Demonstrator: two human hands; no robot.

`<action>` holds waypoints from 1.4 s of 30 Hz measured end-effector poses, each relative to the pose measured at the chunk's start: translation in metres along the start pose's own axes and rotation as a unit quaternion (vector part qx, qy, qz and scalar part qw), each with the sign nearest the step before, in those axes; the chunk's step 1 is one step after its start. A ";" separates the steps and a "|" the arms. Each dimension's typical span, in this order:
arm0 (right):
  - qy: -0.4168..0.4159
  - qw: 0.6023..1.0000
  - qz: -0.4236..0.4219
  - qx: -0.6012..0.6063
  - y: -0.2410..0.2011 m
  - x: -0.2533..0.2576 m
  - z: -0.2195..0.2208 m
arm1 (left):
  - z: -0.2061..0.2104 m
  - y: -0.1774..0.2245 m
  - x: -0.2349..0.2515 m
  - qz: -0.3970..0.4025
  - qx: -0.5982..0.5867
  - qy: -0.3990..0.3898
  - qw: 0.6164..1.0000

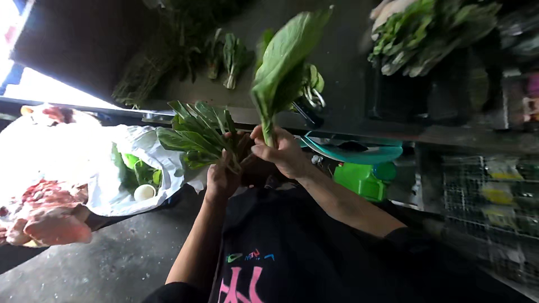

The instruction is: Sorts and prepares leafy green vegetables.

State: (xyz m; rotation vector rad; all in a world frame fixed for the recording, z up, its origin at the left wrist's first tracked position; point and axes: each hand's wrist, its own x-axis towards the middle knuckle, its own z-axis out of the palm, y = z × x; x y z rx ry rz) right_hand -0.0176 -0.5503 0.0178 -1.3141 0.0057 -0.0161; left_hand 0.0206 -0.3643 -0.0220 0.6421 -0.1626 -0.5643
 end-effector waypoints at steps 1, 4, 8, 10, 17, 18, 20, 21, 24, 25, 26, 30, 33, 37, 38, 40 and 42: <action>0.027 0.998 0.025 -0.041 0.003 -0.003 -0.002 | 0.005 -0.004 0.005 -0.003 0.018 -0.001 1.000; 0.057 0.989 0.089 -0.101 0.012 -0.009 -0.006 | 0.024 -0.014 0.013 -0.027 0.116 0.066 0.991; 0.051 0.982 0.151 -0.099 0.013 -0.007 -0.006 | 0.039 -0.015 0.015 -0.069 0.257 0.175 0.948; 0.038 0.978 0.171 -0.110 0.014 -0.002 -0.004 | 0.037 -0.011 0.015 -0.071 0.283 0.181 0.939; 0.088 0.996 0.015 0.000 0.050 0.018 0.027 | 0.010 0.011 0.016 -0.022 0.155 0.250 0.955; 0.084 0.996 0.008 0.035 0.055 0.022 0.034 | 0.005 0.019 0.013 -0.018 0.126 0.268 0.955; 0.069 0.995 0.010 0.075 0.062 0.033 0.050 | -0.012 0.038 0.003 -0.003 0.082 0.273 0.959; 0.060 0.994 0.012 0.086 0.064 0.041 0.059 | -0.022 0.048 -0.002 0.001 0.072 0.283 0.956; 0.021 0.995 0.012 0.098 0.068 0.065 0.088 | -0.064 0.081 -0.024 0.018 0.094 0.318 0.943; 0.015 0.995 0.015 0.098 0.069 0.073 0.102 | -0.081 0.092 -0.035 0.030 0.110 0.317 0.942; 0.007 0.995 0.016 0.097 0.069 0.082 0.116 | -0.099 0.105 -0.048 0.041 0.124 0.317 0.939; -0.050 0.995 0.013 0.089 0.078 0.111 0.181 | -0.151 0.158 -0.101 0.079 0.099 0.336 0.933; -0.096 0.991 0.017 0.092 0.098 0.130 0.236 | -0.181 0.192 -0.136 0.113 0.032 0.297 0.948; -0.126 0.988 0.092 0.004 0.136 0.140 0.298 | -0.203 0.218 -0.164 0.157 -0.015 0.303 0.940; -0.133 0.981 0.132 -0.048 0.145 0.142 0.308 | -0.206 0.223 -0.167 0.157 -0.013 0.315 0.936; -0.145 0.952 0.216 -0.161 0.161 0.145 0.319 | -0.211 0.226 -0.171 0.150 0.003 0.342 0.927; -0.139 0.934 0.241 -0.222 0.170 0.144 0.321 | -0.217 0.223 -0.172 0.139 0.056 0.371 0.917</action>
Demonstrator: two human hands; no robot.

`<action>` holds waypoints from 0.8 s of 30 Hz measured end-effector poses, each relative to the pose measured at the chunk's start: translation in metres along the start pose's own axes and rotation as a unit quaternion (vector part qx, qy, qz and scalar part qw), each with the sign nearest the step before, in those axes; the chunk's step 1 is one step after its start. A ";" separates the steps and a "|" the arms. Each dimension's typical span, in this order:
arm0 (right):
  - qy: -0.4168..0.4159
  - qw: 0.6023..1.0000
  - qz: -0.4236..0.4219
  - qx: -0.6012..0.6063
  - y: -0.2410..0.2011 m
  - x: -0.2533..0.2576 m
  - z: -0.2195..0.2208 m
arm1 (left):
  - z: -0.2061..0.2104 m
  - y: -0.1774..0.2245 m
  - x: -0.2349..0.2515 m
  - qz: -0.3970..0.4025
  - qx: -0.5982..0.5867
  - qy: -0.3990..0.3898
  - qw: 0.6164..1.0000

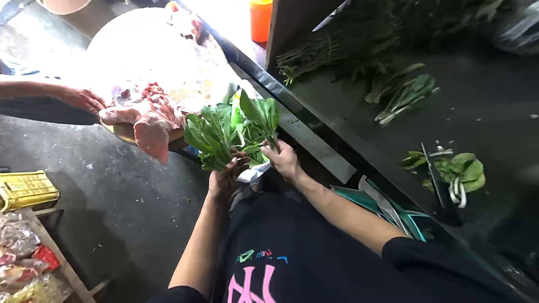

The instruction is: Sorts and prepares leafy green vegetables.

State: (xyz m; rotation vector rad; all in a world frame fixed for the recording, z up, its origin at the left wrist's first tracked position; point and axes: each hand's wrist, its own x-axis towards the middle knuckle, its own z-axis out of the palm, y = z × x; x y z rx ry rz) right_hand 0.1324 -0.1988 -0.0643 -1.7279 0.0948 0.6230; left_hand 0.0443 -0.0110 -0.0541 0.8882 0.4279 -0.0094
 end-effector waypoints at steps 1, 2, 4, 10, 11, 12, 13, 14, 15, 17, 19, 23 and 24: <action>0.005 1.000 0.002 -0.007 0.002 -0.002 0.000 | -0.002 -0.004 0.001 0.008 0.051 0.013 0.999; 0.009 1.000 -0.008 0.000 0.003 -0.005 -0.002 | -0.003 -0.008 0.002 0.017 0.112 0.029 0.993; 0.009 0.997 -0.043 0.059 0.002 -0.010 -0.007 | 0.000 -0.018 0.006 0.036 0.212 0.054 0.975; 0.048 0.982 -0.174 0.063 -0.004 -0.040 -0.038 | 0.037 -0.046 0.033 0.018 0.264 -0.069 0.962; 0.064 0.981 -0.179 0.043 -0.004 -0.045 -0.043 | 0.049 -0.051 0.037 0.008 0.258 -0.080 0.963; 0.080 0.982 -0.168 0.017 -0.004 -0.049 -0.047 | 0.062 -0.056 0.040 0.001 0.255 -0.085 0.963; 0.090 0.986 -0.143 -0.006 -0.003 -0.052 -0.053 | 0.077 -0.059 0.041 -0.006 0.259 -0.092 0.962; 0.096 0.988 -0.116 -0.022 -0.002 -0.054 -0.060 | 0.091 -0.063 0.040 -0.006 0.280 -0.102 0.955; 0.099 0.990 -0.092 -0.024 -0.001 -0.056 -0.069 | 0.103 -0.065 0.038 -0.008 0.322 -0.118 0.939; 0.111 0.992 -0.066 0.010 0.003 -0.062 -0.093 | 0.121 -0.071 0.038 -0.014 0.416 -0.167 0.894; 0.116 0.989 -0.056 0.068 0.009 -0.067 -0.122 | 0.139 -0.080 0.043 -0.023 0.450 -0.221 0.865; 0.104 0.987 -0.076 0.099 0.027 -0.085 -0.181 | 0.201 -0.108 0.046 -0.034 0.439 -0.262 0.859; 0.094 0.986 -0.083 0.114 0.029 -0.091 -0.196 | 0.215 -0.118 0.045 -0.027 0.439 -0.264 0.859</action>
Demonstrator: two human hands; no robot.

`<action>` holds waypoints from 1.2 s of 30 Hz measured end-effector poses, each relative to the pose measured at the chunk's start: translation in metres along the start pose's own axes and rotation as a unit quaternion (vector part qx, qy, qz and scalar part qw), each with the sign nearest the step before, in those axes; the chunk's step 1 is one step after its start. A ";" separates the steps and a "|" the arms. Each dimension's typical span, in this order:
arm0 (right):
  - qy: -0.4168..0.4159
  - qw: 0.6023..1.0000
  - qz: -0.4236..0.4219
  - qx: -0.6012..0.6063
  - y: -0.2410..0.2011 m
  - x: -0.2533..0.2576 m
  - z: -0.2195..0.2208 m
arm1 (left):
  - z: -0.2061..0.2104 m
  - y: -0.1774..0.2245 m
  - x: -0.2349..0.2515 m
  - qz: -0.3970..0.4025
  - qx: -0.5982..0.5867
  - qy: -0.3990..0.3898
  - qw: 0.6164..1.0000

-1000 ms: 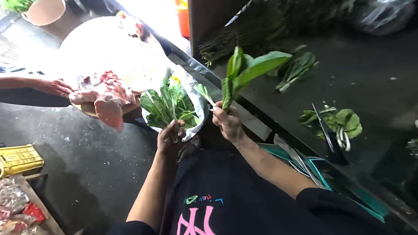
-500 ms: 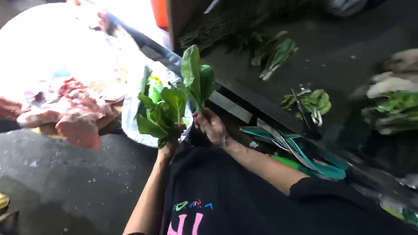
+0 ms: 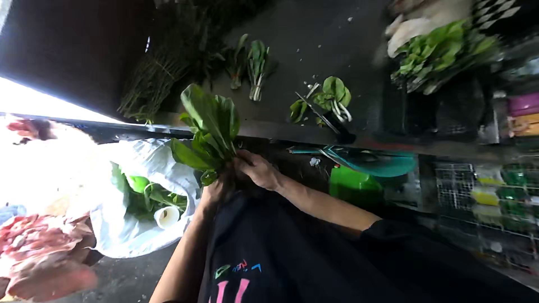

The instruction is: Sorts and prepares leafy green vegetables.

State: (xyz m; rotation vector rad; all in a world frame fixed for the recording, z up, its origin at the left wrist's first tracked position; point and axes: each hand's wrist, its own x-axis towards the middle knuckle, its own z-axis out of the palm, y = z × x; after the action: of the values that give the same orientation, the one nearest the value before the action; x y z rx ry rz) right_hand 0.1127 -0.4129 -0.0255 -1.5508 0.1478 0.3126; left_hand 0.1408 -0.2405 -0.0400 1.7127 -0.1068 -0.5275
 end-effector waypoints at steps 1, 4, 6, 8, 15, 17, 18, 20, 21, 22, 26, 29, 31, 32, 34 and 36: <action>-0.009 0.999 -0.006 0.032 0.000 -0.003 -0.016 | 0.014 0.003 0.008 0.007 -0.003 0.005 1.000; -0.037 0.987 0.014 0.154 -0.005 -0.003 -0.064 | 0.056 0.016 0.029 -0.005 -0.027 0.032 0.999; -0.036 0.979 0.038 0.196 -0.010 -0.001 -0.089 | 0.082 0.023 0.039 -0.034 -0.074 0.050 0.995; -0.009 0.976 0.059 0.210 -0.012 0.002 -0.106 | 0.099 0.028 0.044 -0.064 -0.116 0.069 0.989; -0.092 0.974 0.062 0.196 -0.013 0.012 -0.098 | 0.085 0.018 0.019 -0.090 -0.099 0.089 0.987; -0.104 0.980 0.052 0.159 -0.015 0.015 -0.078 | 0.069 0.008 0.004 -0.087 -0.135 0.098 0.982; -0.107 0.983 0.044 0.141 -0.016 0.016 -0.067 | 0.061 0.006 -0.004 -0.080 -0.184 0.108 0.974; -0.105 0.990 0.019 0.090 -0.019 0.017 -0.045 | 0.045 0.002 -0.018 -0.043 -0.292 0.098 0.950; -0.102 0.993 0.006 0.053 -0.021 0.018 -0.033 | 0.035 -0.004 -0.024 -0.025 -0.311 0.086 0.946; -0.095 0.995 -0.003 0.011 -0.023 0.019 -0.022 | 0.024 -0.010 -0.030 -0.019 -0.309 0.084 0.947; -0.106 0.982 -0.011 -0.159 -0.028 0.021 0.030 | -0.015 -0.032 -0.055 -0.056 -0.272 0.090 0.956; -0.132 0.956 -0.066 -0.254 -0.023 0.019 0.069 | -0.034 -0.054 -0.073 -0.050 -0.350 0.068 0.933; -0.140 0.946 -0.118 -0.266 -0.019 0.015 0.091 | -0.045 -0.074 -0.084 -0.021 -0.398 0.066 0.915; -0.137 0.948 -0.134 -0.252 -0.017 0.013 0.101 | -0.052 -0.084 -0.090 -0.007 -0.403 0.070 0.913; -0.125 0.961 -0.138 -0.206 -0.015 0.010 0.118 | -0.070 -0.094 -0.103 -0.015 -0.331 0.096 0.938; -0.114 0.973 -0.102 -0.175 -0.016 0.003 0.130 | -0.091 -0.087 -0.118 -0.076 -0.187 0.103 0.974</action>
State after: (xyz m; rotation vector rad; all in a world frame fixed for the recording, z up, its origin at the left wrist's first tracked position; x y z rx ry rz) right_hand 0.1071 -0.2828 -0.0085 -1.8463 -0.2581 0.3646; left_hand 0.0534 -0.0967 -0.0782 1.4009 0.2606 -0.4464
